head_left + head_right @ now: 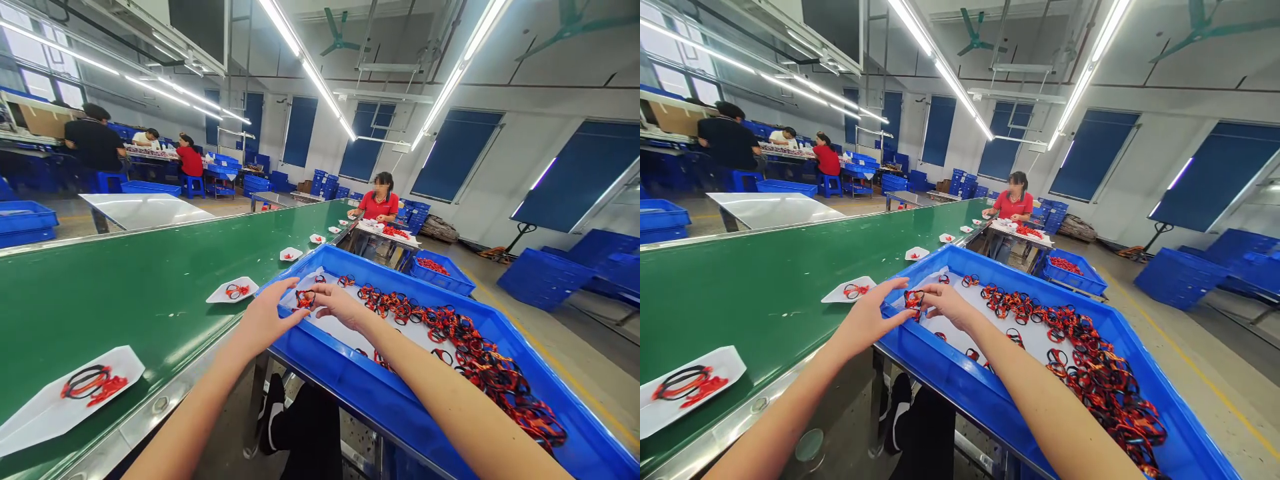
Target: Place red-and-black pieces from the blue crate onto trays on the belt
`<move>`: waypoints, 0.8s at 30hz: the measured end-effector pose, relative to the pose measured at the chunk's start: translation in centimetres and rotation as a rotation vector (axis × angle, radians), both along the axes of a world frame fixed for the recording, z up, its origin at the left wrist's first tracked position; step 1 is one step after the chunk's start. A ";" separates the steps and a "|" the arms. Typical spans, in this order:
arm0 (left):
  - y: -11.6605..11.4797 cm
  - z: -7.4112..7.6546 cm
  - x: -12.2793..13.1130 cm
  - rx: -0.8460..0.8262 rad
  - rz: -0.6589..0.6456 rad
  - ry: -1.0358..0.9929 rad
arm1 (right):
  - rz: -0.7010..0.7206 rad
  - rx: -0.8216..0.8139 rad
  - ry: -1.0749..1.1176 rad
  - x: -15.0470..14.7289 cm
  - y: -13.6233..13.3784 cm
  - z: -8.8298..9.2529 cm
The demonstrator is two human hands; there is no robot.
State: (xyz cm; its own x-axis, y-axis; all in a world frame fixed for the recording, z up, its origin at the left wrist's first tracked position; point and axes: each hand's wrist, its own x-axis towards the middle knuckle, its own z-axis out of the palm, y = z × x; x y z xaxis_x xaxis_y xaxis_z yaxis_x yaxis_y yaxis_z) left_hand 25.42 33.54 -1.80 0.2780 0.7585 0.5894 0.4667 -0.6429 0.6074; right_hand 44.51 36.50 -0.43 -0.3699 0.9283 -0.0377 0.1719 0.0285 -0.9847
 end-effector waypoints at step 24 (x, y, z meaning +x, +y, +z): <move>-3.0 -1.2 -2.8 -0.856 -0.429 -1.275 | 0.245 0.269 -0.790 0.1 1.3 -4.6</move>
